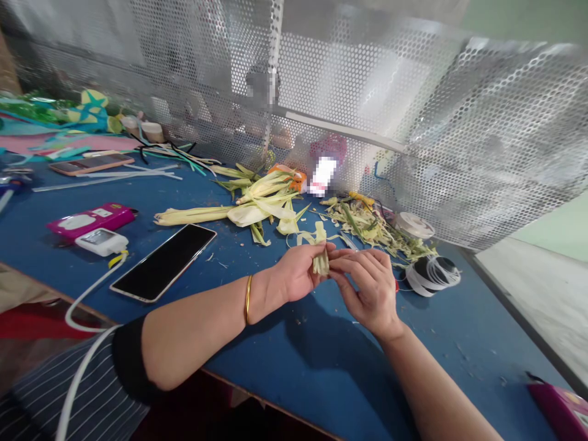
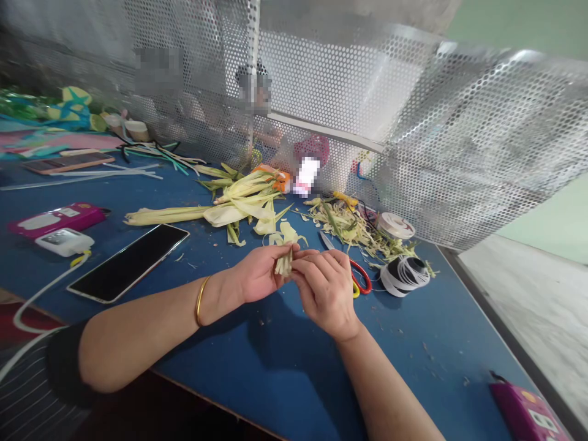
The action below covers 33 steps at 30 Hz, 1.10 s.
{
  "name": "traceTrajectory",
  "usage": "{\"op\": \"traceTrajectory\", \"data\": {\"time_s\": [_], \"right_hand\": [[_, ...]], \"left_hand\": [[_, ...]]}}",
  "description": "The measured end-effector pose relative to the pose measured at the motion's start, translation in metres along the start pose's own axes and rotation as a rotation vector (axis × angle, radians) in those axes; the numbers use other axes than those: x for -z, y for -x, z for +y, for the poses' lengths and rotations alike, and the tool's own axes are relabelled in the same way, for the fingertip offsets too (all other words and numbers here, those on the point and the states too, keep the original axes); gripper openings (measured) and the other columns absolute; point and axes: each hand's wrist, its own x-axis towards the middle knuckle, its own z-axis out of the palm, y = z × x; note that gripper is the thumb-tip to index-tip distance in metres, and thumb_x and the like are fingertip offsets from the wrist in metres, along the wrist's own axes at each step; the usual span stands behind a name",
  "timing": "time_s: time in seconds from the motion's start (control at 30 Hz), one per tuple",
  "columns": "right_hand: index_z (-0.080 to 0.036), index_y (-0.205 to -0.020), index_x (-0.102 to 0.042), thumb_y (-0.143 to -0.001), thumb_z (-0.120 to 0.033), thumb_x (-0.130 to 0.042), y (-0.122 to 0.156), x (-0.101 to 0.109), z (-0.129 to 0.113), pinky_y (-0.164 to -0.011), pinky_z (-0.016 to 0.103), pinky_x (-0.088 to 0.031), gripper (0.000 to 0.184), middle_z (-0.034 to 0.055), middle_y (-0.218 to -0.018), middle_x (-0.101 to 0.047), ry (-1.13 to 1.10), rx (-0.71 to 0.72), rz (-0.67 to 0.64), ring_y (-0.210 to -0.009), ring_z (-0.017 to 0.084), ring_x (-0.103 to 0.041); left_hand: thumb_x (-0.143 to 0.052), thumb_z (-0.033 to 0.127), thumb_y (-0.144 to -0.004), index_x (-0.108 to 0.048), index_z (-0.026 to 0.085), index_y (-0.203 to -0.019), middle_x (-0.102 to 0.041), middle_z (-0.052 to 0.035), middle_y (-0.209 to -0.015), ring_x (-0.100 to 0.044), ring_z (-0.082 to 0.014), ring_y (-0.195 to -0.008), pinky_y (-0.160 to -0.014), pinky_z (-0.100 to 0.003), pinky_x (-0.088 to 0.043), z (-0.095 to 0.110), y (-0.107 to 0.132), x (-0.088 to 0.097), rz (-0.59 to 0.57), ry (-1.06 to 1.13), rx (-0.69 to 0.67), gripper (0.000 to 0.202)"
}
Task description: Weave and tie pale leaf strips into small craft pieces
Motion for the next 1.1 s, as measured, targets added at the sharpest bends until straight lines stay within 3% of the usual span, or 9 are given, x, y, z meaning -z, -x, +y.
{"op": "traceTrajectory", "data": {"time_s": [0.4,0.53,0.6,0.7,0.8,0.87,0.93,1.1], "right_hand": [[-0.022,-0.092,-0.068,-0.09,-0.01,-0.059,-0.001,-0.003,-0.005,-0.085,0.036,-0.041,0.016,0.0005,-0.082,-0.074,0.153,0.109,0.053,-0.072,0.016,-0.065],[-0.023,-0.096,-0.068,-0.09,-0.011,-0.059,0.0,-0.001,-0.005,-0.088,0.037,-0.039,0.016,0.0006,-0.087,-0.074,0.108,0.123,-0.006,-0.077,0.016,-0.067],[-0.023,-0.098,-0.067,-0.09,-0.017,-0.06,0.001,0.0,-0.002,-0.089,0.038,-0.04,0.013,0.0024,-0.089,-0.074,0.016,-0.001,0.019,-0.081,0.018,-0.066],[-0.021,-0.097,-0.069,-0.089,-0.032,-0.063,0.002,-0.002,0.004,-0.08,0.037,-0.044,0.014,0.005,-0.086,-0.07,-0.189,-0.468,0.123,-0.081,0.021,-0.062],[-0.021,-0.089,-0.072,-0.082,-0.047,-0.067,-0.002,-0.005,0.008,-0.065,0.032,-0.041,0.028,0.0032,-0.077,-0.066,-0.626,-0.872,-0.032,-0.07,0.018,-0.054],[-0.02,-0.083,-0.072,-0.075,-0.051,-0.072,-0.004,-0.007,0.006,-0.06,0.029,-0.037,0.033,0.0005,-0.069,-0.06,-0.938,-0.968,-0.187,-0.064,0.015,-0.047],[-0.019,-0.075,-0.069,-0.07,-0.052,-0.076,-0.005,-0.01,0.002,-0.058,0.028,-0.033,0.035,-0.0016,-0.064,-0.054,-1.13,-1.015,-0.239,-0.061,0.013,-0.042],[-0.019,-0.064,-0.06,-0.062,-0.048,-0.084,0.0,-0.021,-0.002,-0.056,0.026,-0.031,0.038,-0.0043,-0.059,-0.048,-1.349,-1.179,-0.116,-0.057,0.011,-0.039]], "left_hand": [[-0.038,0.013,-0.099,-0.058,0.012,-0.079,-0.069,-0.0086,-0.074,-0.066,-0.0117,-0.062,-0.051,-0.018,-0.048,-0.001,0.002,0.0,0.01,-0.036,-0.03,0.028],[-0.038,0.011,-0.098,-0.058,0.012,-0.076,-0.066,-0.0063,-0.069,-0.064,-0.0109,-0.062,-0.055,-0.017,-0.047,-0.001,0.001,0.0,0.019,-0.086,-0.053,0.029],[-0.039,0.01,-0.097,-0.056,0.013,-0.074,-0.064,-0.0047,-0.067,-0.062,-0.011,-0.06,-0.057,-0.02,-0.049,-0.001,0.001,0.0,0.081,-0.17,-0.144,0.029],[-0.043,0.016,-0.096,-0.053,0.016,-0.071,-0.051,0.0028,-0.056,-0.05,-0.0087,-0.047,-0.055,-0.022,-0.047,-0.002,0.002,0.001,0.151,-0.412,-0.303,0.027],[-0.052,0.027,-0.094,-0.051,0.018,-0.068,-0.034,0.0087,-0.049,-0.03,-0.0058,-0.039,-0.042,-0.018,-0.03,-0.004,0.005,0.004,0.131,-0.62,-0.311,0.027],[-0.057,0.034,-0.091,-0.048,0.019,-0.065,-0.031,0.0088,-0.048,-0.024,-0.0054,-0.039,-0.04,-0.02,-0.018,-0.005,0.006,0.005,0.112,-0.687,-0.271,0.032],[-0.058,0.042,-0.09,-0.045,0.019,-0.061,-0.03,0.0082,-0.047,-0.02,-0.0056,-0.04,-0.041,-0.021,-0.013,-0.005,0.006,0.006,0.083,-0.736,-0.222,0.039],[-0.044,0.077,-0.081,-0.049,0.019,-0.06,-0.028,0.0072,-0.047,-0.013,-0.006,-0.04,-0.041,-0.023,-0.006,-0.005,0.005,0.006,0.031,-0.821,-0.041,0.062]]}}
